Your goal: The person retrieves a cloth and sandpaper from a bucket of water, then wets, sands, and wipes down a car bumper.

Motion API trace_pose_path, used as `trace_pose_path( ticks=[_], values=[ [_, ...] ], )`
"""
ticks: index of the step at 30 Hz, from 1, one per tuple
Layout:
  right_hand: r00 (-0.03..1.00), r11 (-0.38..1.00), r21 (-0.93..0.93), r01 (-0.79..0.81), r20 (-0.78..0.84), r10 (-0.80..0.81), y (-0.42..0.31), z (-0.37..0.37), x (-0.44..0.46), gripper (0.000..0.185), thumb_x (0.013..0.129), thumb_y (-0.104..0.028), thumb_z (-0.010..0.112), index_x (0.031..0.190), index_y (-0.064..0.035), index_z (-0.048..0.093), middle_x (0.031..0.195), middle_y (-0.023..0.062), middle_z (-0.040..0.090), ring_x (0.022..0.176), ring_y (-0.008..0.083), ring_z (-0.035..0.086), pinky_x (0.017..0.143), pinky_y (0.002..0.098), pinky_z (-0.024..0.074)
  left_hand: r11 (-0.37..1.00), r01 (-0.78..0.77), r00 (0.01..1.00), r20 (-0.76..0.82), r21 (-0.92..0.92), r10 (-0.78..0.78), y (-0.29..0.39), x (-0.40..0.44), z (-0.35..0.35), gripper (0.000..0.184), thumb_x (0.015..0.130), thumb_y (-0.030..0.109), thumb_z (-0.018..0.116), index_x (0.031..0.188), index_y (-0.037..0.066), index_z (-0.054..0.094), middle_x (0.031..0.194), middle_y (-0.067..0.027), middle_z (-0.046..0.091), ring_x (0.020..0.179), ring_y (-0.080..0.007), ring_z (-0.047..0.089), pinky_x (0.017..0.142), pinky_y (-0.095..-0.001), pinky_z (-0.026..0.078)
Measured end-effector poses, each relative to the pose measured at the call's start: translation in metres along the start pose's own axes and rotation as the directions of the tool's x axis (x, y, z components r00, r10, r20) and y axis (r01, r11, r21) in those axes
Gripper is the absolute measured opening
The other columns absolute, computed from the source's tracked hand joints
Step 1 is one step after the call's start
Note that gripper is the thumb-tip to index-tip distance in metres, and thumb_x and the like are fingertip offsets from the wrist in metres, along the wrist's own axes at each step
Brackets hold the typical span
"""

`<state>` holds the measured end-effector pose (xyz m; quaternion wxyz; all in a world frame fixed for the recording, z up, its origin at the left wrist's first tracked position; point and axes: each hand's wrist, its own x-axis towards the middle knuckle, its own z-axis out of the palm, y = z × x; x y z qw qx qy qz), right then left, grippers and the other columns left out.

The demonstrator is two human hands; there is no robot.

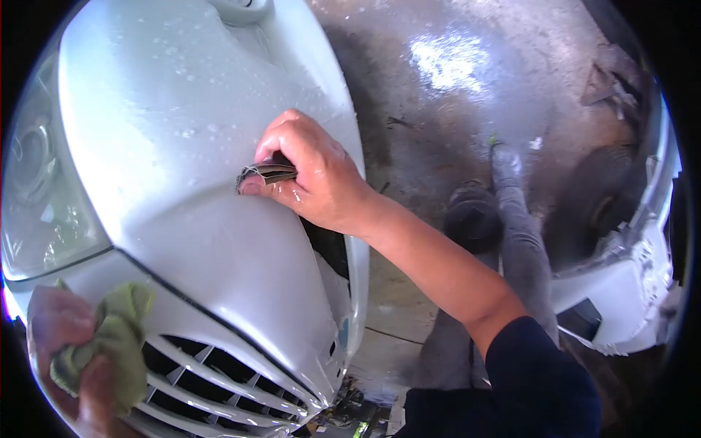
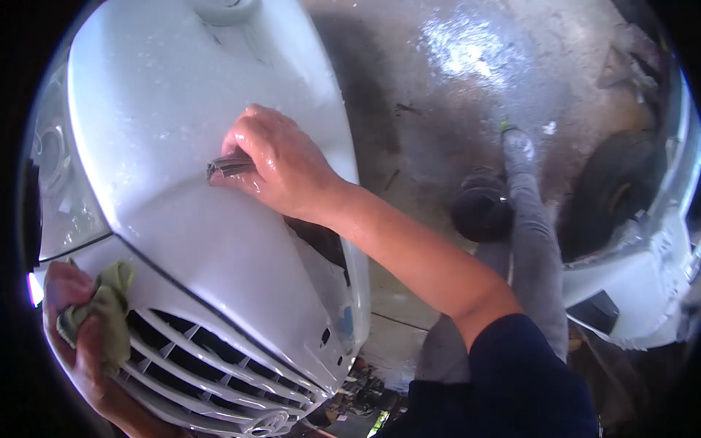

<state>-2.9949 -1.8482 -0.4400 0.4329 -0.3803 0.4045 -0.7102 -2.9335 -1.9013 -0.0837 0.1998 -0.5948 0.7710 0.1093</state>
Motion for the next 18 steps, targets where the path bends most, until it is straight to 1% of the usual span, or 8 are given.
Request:
trace_pose_path(
  ticks=[1, 4, 6, 8, 10, 12, 15, 18],
  values=[
    [1.0, 1.0, 0.017, -0.002, -0.031, 0.002, 0.009, -0.001, -0.004, 0.034, 0.079, -0.02, 0.084, 0.089, -0.0091, 0.054, 0.087, 0.0075, 0.057, 0.081, 0.0294, 0.058, 0.074, 0.0409, 0.0467, 0.999, -0.037, 0.999, 0.026, 0.017, 0.037, -0.009, -0.001, 0.0, 0.037, 0.074, 0.037, 0.07, 0.09, 0.007, 0.056, 0.099, -0.01, 0.05, 0.094, -0.0217, 0.049, 0.086, -0.0369, 0.038],
    [0.99, 0.991, -0.035, 0.126, -0.066, -0.129, 0.054, -0.007, -0.026, 0.035, 0.077, -0.02, 0.085, 0.088, -0.0094, 0.054, 0.085, 0.0066, 0.057, 0.08, 0.0299, 0.057, 0.073, 0.0412, 0.0461, 0.998, -0.055, 0.998, -0.005, -0.038, 0.055, -0.026, -0.009, -0.001, 0.042, 0.078, 0.041, 0.07, 0.099, 0.008, 0.056, 0.102, -0.0107, 0.052, 0.1, -0.0235, 0.052, 0.092, -0.0391, 0.041],
    [0.991, 0.992, -0.034, 0.122, -0.054, -0.124, 0.072, -0.014, -0.036, 0.035, 0.076, -0.021, 0.086, 0.089, -0.01, 0.055, 0.085, 0.0057, 0.057, 0.081, 0.0298, 0.058, 0.074, 0.0415, 0.0458, 0.999, 0.029, 0.995, -0.091, -0.036, -0.033, -0.046, -0.026, -0.022, 0.064, 0.081, 0.048, 0.071, 0.122, 0.003, 0.053, 0.118, -0.0159, 0.055, 0.117, -0.0317, 0.054, 0.108, -0.0473, 0.04],
    [0.99, 0.99, -0.039, 0.133, -0.033, -0.134, 0.076, -0.014, -0.038, 0.034, 0.076, -0.021, 0.085, 0.089, -0.0102, 0.056, 0.086, 0.0053, 0.057, 0.083, 0.0296, 0.059, 0.075, 0.0418, 0.046, 0.996, 0.034, 0.976, -0.21, -0.084, -0.051, -0.052, -0.032, -0.019, 0.076, 0.081, 0.051, 0.072, 0.132, -0.001, 0.048, 0.127, -0.0195, 0.054, 0.125, -0.0353, 0.053, 0.114, -0.0499, 0.037],
    [0.945, 0.958, -0.069, 0.279, -0.158, -0.287, 0.049, 0.005, -0.018, 0.035, 0.074, -0.023, 0.085, 0.092, -0.0118, 0.057, 0.093, 0.0038, 0.059, 0.094, 0.0282, 0.06, 0.083, 0.0447, 0.0451, 0.988, 0.019, 0.952, -0.298, -0.154, -0.065, -0.055, -0.036, -0.013, 0.085, 0.081, 0.052, 0.072, 0.139, -0.003, 0.044, 0.134, -0.0226, 0.052, 0.129, -0.0376, 0.051, 0.117, -0.0511, 0.035],
    [0.974, 0.969, -0.091, 0.229, 0.019, -0.228, 0.023, 0.002, 0.0, 0.036, 0.074, -0.025, 0.085, 0.094, -0.0128, 0.057, 0.094, 0.0039, 0.059, 0.095, 0.0277, 0.06, 0.083, 0.0446, 0.0448, 0.982, 0.0, 0.95, -0.306, -0.188, -0.058, -0.057, -0.036, -0.011, 0.089, 0.081, 0.052, 0.072, 0.144, -0.004, 0.041, 0.138, -0.0245, 0.051, 0.131, -0.0386, 0.051, 0.117, -0.0513, 0.036],
    [0.962, 0.964, -0.072, 0.255, -0.082, -0.261, 0.055, 0.0, -0.02, 0.036, 0.074, -0.023, 0.084, 0.095, -0.0125, 0.056, 0.095, 0.0039, 0.059, 0.095, 0.0274, 0.06, 0.083, 0.0442, 0.0447, 0.984, -0.01, 0.964, -0.264, -0.176, -0.037, -0.067, -0.039, -0.022, 0.091, 0.081, 0.051, 0.072, 0.145, -0.004, 0.04, 0.141, -0.025, 0.05, 0.132, -0.0388, 0.051, 0.116, -0.0513, 0.037],
    [0.995, 0.998, -0.037, 0.052, 0.086, -0.048, 0.07, -0.021, -0.035, 0.035, 0.076, -0.022, 0.084, 0.096, -0.0122, 0.056, 0.096, 0.0039, 0.059, 0.096, 0.0271, 0.06, 0.084, 0.0426, 0.0444, 0.986, 0.014, 0.943, -0.326, -0.163, -0.067, -0.057, -0.043, -0.01, 0.091, 0.08, 0.052, 0.073, 0.144, -0.003, 0.041, 0.14, -0.0224, 0.049, 0.131, -0.0376, 0.05, 0.116, -0.051, 0.036]
  ],
)
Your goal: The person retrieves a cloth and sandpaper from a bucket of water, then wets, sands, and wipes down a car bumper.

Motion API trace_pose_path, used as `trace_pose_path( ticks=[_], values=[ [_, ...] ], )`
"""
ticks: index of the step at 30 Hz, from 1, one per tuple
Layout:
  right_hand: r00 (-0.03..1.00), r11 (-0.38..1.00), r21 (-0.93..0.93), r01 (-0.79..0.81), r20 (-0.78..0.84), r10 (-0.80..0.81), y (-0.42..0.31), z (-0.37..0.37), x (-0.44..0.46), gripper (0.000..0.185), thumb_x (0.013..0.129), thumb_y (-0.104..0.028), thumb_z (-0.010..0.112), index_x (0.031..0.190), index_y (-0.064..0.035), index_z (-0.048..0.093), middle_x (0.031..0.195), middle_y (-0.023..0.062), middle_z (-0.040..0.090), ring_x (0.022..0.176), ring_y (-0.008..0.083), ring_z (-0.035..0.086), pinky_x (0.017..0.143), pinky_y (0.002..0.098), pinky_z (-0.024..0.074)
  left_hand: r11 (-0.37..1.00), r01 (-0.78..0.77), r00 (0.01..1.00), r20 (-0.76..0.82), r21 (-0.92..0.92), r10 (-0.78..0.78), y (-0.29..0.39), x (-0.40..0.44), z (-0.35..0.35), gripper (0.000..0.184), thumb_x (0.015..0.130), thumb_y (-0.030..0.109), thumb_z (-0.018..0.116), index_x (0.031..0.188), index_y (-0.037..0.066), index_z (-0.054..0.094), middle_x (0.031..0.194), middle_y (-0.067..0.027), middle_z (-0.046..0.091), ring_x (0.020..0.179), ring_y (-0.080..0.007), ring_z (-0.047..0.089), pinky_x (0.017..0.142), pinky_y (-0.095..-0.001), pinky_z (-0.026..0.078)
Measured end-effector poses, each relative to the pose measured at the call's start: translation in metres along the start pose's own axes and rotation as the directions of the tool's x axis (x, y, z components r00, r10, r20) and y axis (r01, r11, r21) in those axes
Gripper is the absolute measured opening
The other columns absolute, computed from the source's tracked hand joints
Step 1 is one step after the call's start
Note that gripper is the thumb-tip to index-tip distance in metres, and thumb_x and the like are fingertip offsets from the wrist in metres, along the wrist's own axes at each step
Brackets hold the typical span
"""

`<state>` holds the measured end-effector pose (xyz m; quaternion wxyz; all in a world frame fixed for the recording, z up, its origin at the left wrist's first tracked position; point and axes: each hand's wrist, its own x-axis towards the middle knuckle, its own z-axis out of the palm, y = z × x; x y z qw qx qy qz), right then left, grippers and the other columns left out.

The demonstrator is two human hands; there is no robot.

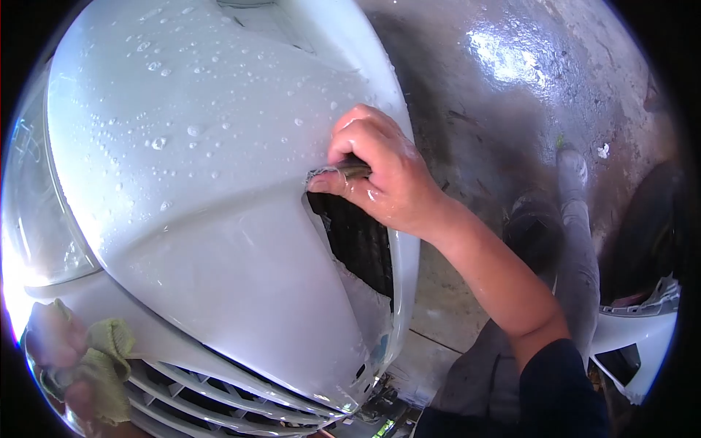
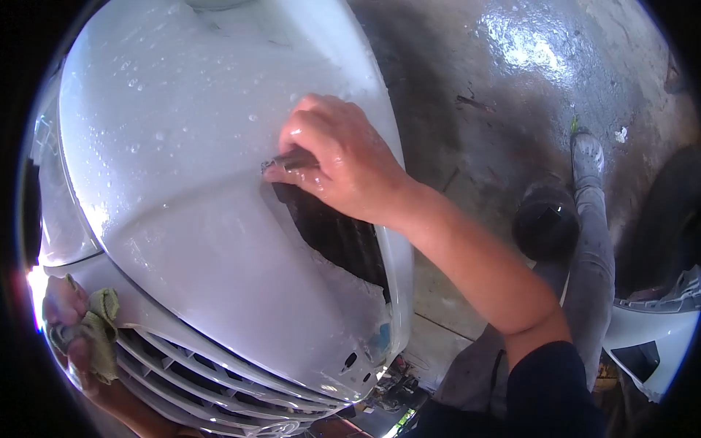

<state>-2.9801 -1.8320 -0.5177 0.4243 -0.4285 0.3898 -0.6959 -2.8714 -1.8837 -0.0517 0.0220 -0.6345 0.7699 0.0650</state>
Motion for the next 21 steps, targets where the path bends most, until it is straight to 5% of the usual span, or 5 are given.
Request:
trace_pose_path(
  ticks=[6, 11, 13, 15, 21],
  values=[
    [0.977, 0.978, 0.016, 0.208, -0.046, -0.207, -0.035, 0.015, 0.04, 0.032, 0.078, -0.024, 0.084, 0.094, -0.0135, 0.058, 0.097, 0.0031, 0.058, 0.099, 0.027, 0.06, 0.085, 0.0416, 0.0444, 0.999, -0.036, 0.988, 0.152, 0.001, 0.035, 0.0, 0.01, 0.0, 0.081, 0.081, 0.056, 0.074, 0.135, 0.002, 0.046, 0.126, -0.0151, 0.052, 0.126, -0.0329, 0.05, 0.116, -0.0487, 0.034],
    [0.999, 0.999, 0.031, 0.044, 0.028, -0.045, -0.008, 0.005, 0.012, 0.035, 0.076, -0.028, 0.084, 0.093, -0.0134, 0.058, 0.101, 0.0039, 0.058, 0.097, 0.0278, 0.059, 0.083, 0.0434, 0.0432, 0.999, -0.032, 0.983, 0.181, 0.021, 0.027, 0.006, 0.009, 0.008, 0.069, 0.081, 0.055, 0.074, 0.123, 0.006, 0.05, 0.12, -0.0127, 0.051, 0.121, -0.0299, 0.051, 0.113, -0.0464, 0.035],
    [0.99, 0.991, 0.015, 0.132, -0.045, -0.132, -0.023, 0.016, 0.024, 0.035, 0.076, -0.027, 0.084, 0.094, -0.0133, 0.058, 0.101, 0.005, 0.058, 0.099, 0.0283, 0.059, 0.084, 0.0445, 0.0431, 0.998, -0.036, 0.984, 0.179, 0.044, 0.027, 0.01, 0.011, 0.01, 0.066, 0.081, 0.054, 0.074, 0.12, 0.006, 0.051, 0.116, -0.0118, 0.051, 0.118, -0.0293, 0.052, 0.111, -0.0455, 0.036],
    [0.967, 0.974, -0.019, 0.226, -0.111, -0.227, -0.05, 0.025, 0.046, 0.035, 0.077, -0.025, 0.084, 0.097, -0.0132, 0.058, 0.103, 0.0064, 0.058, 0.102, 0.0289, 0.059, 0.085, 0.0455, 0.0429, 0.997, -0.063, 0.977, 0.208, 0.048, 0.052, 0.014, 0.014, 0.016, 0.062, 0.08, 0.053, 0.073, 0.117, 0.007, 0.053, 0.112, -0.0111, 0.05, 0.113, -0.028, 0.052, 0.107, -0.044, 0.038],
    [0.997, 0.997, -0.058, 0.043, -0.066, -0.047, -0.037, 0.012, 0.028, 0.037, 0.076, -0.026, 0.085, 0.096, -0.0106, 0.058, 0.097, 0.0078, 0.058, 0.092, 0.0293, 0.06, 0.078, 0.0434, 0.046, 0.995, -0.104, 0.921, 0.379, 0.006, 0.094, 0.026, 0.031, 0.026, 0.048, 0.076, 0.045, 0.073, 0.101, 0.007, 0.057, 0.1, -0.0101, 0.049, 0.094, -0.0222, 0.048, 0.084, -0.0365, 0.038]
  ],
)
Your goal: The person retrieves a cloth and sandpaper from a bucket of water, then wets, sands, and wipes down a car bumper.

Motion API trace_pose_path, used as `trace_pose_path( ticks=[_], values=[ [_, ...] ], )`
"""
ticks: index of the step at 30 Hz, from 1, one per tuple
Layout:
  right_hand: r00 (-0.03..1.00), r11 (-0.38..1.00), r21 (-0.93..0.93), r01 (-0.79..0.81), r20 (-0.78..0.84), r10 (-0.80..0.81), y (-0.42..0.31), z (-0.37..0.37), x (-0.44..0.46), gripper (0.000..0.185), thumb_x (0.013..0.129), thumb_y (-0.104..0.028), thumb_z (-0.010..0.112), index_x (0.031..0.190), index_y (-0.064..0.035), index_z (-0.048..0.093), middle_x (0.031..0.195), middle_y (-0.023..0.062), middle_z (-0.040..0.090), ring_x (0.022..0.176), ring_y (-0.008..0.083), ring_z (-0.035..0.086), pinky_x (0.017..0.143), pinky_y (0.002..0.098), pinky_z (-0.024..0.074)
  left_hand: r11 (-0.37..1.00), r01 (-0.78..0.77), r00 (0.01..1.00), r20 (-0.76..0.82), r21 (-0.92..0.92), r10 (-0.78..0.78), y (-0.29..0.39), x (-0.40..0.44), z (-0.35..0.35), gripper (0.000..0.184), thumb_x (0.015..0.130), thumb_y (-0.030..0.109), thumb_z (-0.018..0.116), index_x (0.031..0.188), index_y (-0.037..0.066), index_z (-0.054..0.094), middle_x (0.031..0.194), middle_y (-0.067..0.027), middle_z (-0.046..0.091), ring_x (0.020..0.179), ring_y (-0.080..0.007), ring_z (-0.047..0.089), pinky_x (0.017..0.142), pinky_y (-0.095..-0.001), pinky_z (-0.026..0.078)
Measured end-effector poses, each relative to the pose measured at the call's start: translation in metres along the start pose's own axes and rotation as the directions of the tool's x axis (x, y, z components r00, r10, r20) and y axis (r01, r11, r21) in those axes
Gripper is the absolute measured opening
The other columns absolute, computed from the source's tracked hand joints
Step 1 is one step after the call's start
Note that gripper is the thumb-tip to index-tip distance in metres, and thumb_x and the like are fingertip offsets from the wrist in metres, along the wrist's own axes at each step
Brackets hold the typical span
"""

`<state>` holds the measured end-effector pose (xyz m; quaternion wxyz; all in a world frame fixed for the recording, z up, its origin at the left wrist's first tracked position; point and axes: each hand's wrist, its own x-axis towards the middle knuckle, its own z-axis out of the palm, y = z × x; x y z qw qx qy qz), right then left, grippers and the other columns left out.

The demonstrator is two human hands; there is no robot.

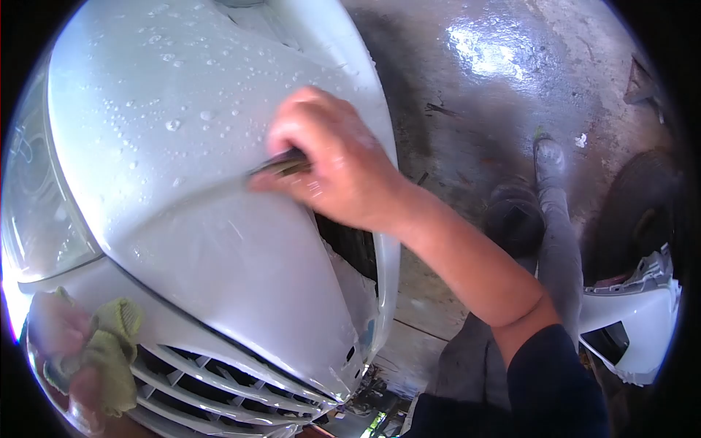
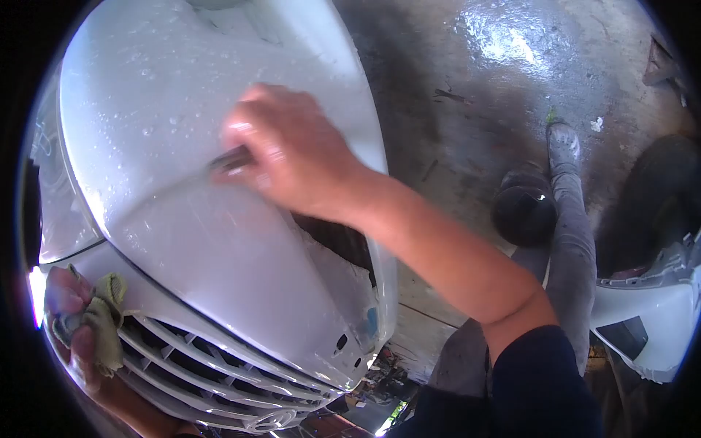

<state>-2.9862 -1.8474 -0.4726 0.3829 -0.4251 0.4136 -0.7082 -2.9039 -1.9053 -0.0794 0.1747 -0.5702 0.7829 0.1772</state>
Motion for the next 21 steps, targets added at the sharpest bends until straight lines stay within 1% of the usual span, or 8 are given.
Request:
trace_pose_path(
  ticks=[3, 6, 9, 10, 13, 14, 17, 21],
  values=[
    [0.975, 0.976, -0.088, -0.201, 0.082, 0.208, 0.02, -0.026, -0.031, 0.035, 0.081, -0.024, 0.084, 0.095, -0.0072, 0.056, 0.093, 0.0085, 0.058, 0.081, 0.026, 0.061, 0.072, 0.039, 0.0492, 0.995, 0.008, 1.0, 0.029, 0.1, -0.011, 0.02, 0.012, 0.002, 0.043, 0.073, 0.04, 0.073, 0.094, 0.006, 0.058, 0.097, -0.0097, 0.049, 0.09, -0.021, 0.047, 0.08, -0.0342, 0.036],
    [0.898, 0.874, 0.211, -0.437, 0.056, 0.436, 0.009, -0.041, -0.052, 0.029, 0.088, -0.023, 0.08, 0.097, -0.0048, 0.059, 0.092, 0.0084, 0.059, 0.082, 0.0222, 0.06, 0.074, 0.0366, 0.0501, 0.996, -0.035, 0.999, 0.034, 0.085, 0.032, 0.029, 0.017, 0.008, 0.039, 0.072, 0.035, 0.07, 0.093, 0.003, 0.059, 0.097, -0.0102, 0.051, 0.091, -0.0213, 0.049, 0.082, -0.0339, 0.038],
    [0.808, 0.781, 0.246, -0.574, 0.017, 0.589, -0.037, -0.044, -0.055, 0.024, 0.093, -0.022, 0.075, 0.101, -0.004, 0.062, 0.091, 0.0084, 0.06, 0.083, 0.0193, 0.06, 0.075, 0.0339, 0.0498, 0.991, -0.035, 0.999, 0.034, 0.13, 0.03, 0.039, 0.016, 0.009, 0.036, 0.065, 0.02, 0.069, 0.093, -0.002, 0.063, 0.098, -0.0167, 0.057, 0.093, -0.0275, 0.056, 0.085, -0.0372, 0.044],
    [0.856, 0.849, 0.144, -0.509, -0.015, 0.516, -0.058, -0.044, -0.047, 0.022, 0.093, -0.019, 0.074, 0.106, -0.0044, 0.064, 0.09, 0.0091, 0.062, 0.084, 0.0235, 0.062, 0.076, 0.0363, 0.0507, 0.986, -0.126, 0.992, 0.036, 0.113, 0.122, 0.043, 0.016, 0.012, 0.031, 0.066, 0.006, 0.065, 0.095, -0.003, 0.064, 0.098, -0.0175, 0.063, 0.094, -0.0295, 0.062, 0.087, -0.0376, 0.048],
    [0.913, 0.914, -0.008, -0.406, -0.039, 0.406, -0.085, -0.027, -0.026, 0.02, 0.091, -0.015, 0.074, 0.105, -0.0047, 0.064, 0.092, 0.0089, 0.062, 0.088, 0.0269, 0.063, 0.079, 0.0393, 0.051, 0.938, -0.217, 0.975, 0.024, 0.271, 0.219, 0.051, 0.015, 0.013, 0.03, 0.067, -0.001, 0.062, 0.096, -0.002, 0.066, 0.097, -0.0176, 0.067, 0.089, -0.0312, 0.066, 0.085, -0.0381, 0.051],
    [0.946, 0.936, -0.136, -0.324, -0.031, 0.323, -0.095, -0.024, -0.016, 0.018, 0.087, -0.007, 0.073, 0.103, -0.0066, 0.065, 0.098, 0.0071, 0.062, 0.096, 0.029, 0.062, 0.084, 0.0426, 0.05, 0.949, -0.137, 0.99, 0.001, 0.283, 0.143, 0.058, 0.012, 0.014, 0.03, 0.068, 0.0, 0.058, 0.097, -0.002, 0.066, 0.099, -0.0159, 0.07, 0.095, -0.0312, 0.068, 0.094, -0.0392, 0.05],
    [0.996, 0.94, -0.335, -0.068, -0.074, 0.046, -0.115, 0.0, 0.012, 0.024, 0.082, -0.001, 0.073, 0.104, -0.0077, 0.067, 0.103, 0.0062, 0.062, 0.095, 0.0271, 0.062, 0.086, 0.0407, 0.0505, 0.942, -0.131, 0.99, -0.001, 0.31, 0.138, 0.063, 0.005, 0.008, 0.03, 0.069, -0.001, 0.059, 0.098, -0.002, 0.066, 0.097, -0.016, 0.069, 0.094, -0.0306, 0.067, 0.091, -0.0375, 0.05],
    [0.992, 0.915, -0.392, 0.097, -0.037, -0.122, -0.142, 0.034, 0.027, 0.034, 0.078, 0.001, 0.072, 0.109, -0.0121, 0.07, 0.107, 0.0053, 0.062, 0.1, 0.0263, 0.062, 0.089, 0.0435, 0.0494, 0.92, -0.224, 0.966, -0.049, 0.322, 0.253, 0.053, 0.003, 0.01, 0.025, 0.069, -0.002, 0.067, 0.093, -0.001, 0.07, 0.092, -0.0171, 0.067, 0.087, -0.0346, 0.067, 0.083, -0.0392, 0.052]
  ],
)
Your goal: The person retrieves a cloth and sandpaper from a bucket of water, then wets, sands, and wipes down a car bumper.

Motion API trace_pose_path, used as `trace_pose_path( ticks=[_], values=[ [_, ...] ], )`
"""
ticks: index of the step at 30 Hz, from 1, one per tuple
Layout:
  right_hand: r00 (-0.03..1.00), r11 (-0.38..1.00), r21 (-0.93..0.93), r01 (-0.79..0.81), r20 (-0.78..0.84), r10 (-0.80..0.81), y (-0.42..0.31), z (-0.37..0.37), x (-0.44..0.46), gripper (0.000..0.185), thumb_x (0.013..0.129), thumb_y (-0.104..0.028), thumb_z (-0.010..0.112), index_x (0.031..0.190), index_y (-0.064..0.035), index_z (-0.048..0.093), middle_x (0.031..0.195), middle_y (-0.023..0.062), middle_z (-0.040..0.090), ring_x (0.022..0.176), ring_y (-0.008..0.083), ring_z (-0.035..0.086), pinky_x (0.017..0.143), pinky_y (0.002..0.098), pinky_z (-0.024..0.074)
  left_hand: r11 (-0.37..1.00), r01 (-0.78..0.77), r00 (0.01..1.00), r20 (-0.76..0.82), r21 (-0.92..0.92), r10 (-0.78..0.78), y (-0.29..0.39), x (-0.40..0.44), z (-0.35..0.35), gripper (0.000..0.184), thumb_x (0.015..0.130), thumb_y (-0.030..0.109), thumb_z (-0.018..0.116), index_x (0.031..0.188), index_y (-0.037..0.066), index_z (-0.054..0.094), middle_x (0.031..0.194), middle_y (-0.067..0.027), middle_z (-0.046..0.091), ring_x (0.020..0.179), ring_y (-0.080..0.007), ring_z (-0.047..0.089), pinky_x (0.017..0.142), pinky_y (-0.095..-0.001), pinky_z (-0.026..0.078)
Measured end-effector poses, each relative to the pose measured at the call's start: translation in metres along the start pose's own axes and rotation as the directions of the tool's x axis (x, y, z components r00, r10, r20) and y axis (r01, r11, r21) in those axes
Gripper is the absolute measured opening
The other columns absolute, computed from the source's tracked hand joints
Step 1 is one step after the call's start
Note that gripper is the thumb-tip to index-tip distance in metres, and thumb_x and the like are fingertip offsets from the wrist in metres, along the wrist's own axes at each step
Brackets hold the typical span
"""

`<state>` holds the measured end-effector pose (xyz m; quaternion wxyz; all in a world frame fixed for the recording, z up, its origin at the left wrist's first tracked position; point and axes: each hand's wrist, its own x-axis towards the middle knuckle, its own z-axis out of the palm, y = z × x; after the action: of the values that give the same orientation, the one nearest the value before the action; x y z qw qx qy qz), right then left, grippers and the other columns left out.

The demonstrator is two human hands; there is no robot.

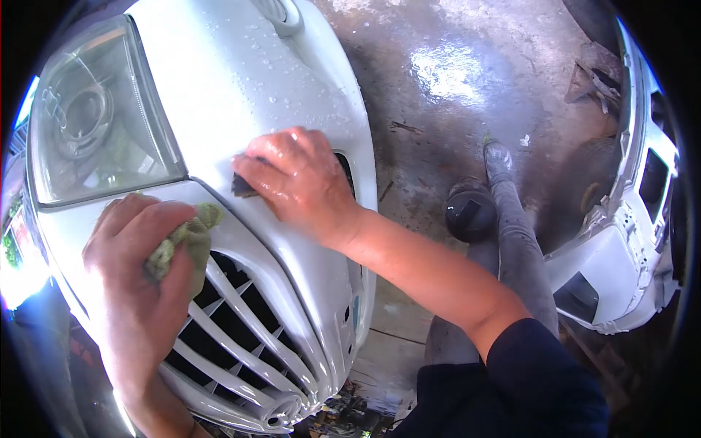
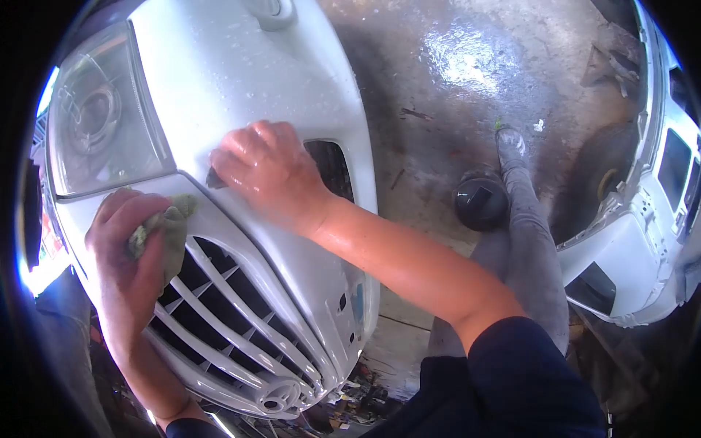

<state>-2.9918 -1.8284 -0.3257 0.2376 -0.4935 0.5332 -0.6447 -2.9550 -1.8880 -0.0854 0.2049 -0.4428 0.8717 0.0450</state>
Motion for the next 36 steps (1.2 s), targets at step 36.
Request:
trace_pose_path(
  ticks=[36],
  values=[
    [0.327, 0.326, 0.144, -0.934, -0.022, 0.945, 0.041, -0.157, -0.283, 0.035, 0.093, -0.018, 0.064, 0.123, 0.0002, 0.062, 0.108, 0.0146, 0.07, 0.098, 0.0253, 0.065, 0.087, 0.0367, 0.0496, 0.979, -0.053, 0.923, -0.365, 0.198, 0.124, -0.061, 0.02, 0.012, 0.042, 0.097, 0.034, 0.059, 0.137, 0.022, 0.062, 0.133, -0.0128, 0.065, 0.117, -0.0325, 0.066, 0.102, -0.0465, 0.053]
  ],
)
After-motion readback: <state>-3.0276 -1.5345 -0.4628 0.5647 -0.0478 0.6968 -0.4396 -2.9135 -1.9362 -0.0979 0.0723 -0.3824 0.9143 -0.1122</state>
